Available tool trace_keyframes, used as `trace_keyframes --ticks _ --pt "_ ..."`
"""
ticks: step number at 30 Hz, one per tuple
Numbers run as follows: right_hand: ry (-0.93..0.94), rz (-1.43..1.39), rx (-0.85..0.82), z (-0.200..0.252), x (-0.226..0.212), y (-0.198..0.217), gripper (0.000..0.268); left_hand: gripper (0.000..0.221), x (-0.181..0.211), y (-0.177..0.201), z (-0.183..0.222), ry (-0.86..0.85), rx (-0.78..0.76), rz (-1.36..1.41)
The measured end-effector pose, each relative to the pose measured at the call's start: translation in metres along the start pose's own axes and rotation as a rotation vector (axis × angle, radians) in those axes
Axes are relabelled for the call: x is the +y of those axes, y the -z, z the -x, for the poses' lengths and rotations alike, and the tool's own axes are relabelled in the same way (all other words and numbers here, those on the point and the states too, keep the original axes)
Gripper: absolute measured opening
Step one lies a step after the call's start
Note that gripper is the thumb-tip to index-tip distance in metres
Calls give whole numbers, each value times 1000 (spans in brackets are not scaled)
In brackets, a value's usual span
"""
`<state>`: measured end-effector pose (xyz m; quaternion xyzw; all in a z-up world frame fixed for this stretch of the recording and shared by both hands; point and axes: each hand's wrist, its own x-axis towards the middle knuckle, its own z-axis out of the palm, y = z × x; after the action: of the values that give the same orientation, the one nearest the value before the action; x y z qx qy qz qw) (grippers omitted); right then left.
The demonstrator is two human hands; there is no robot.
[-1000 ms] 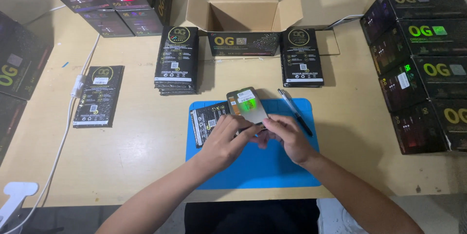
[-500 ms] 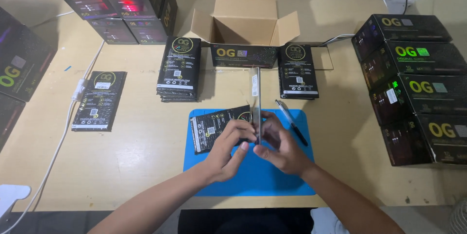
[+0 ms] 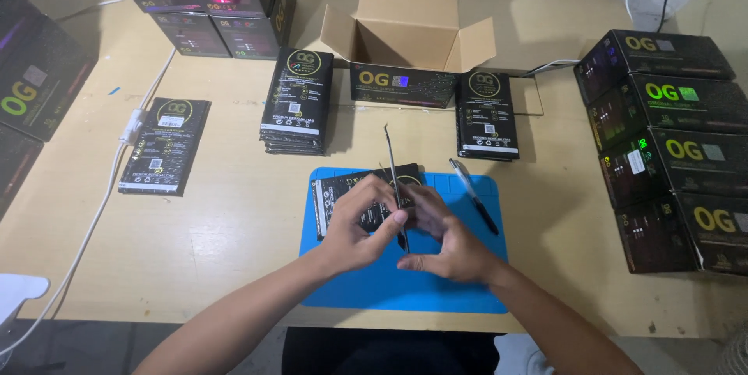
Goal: Unboxing, peeling protective film from, and inspecting smartphone screen assemblies.
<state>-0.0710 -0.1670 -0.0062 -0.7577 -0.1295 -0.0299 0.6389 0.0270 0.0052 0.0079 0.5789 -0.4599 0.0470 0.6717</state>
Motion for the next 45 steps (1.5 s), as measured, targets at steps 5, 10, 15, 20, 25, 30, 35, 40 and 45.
trace_keyframes --ticks 5,10,15,20,25,30,35,40,45 --pt "-52 98 -86 -1 -18 -9 109 16 9 16 -9 -27 63 13" --pt "-137 235 -163 -6 -31 -10 105 16 10 27 -10 -56 105 52" --pt "-101 350 -142 0 -13 -5 108 21 1 28 -5 -59 123 78" --pt "-92 169 -99 -1 -6 -7 109 22 9 21 -8 45 92 6" --pt "-123 -8 -51 4 20 -1 102 45 14 13 -6 85 -10 -9" --pt "-171 -102 27 4 19 0 109 77 18 9 -5 114 -158 31" --pt "-90 -7 120 8 27 2 113 83 22 10 -6 124 -211 49" --pt "-61 105 239 9 23 8 94 81 14 17 -9 281 -172 285" --pt "17 167 382 8 3 6 69 83 -19 13 5 438 -50 362"
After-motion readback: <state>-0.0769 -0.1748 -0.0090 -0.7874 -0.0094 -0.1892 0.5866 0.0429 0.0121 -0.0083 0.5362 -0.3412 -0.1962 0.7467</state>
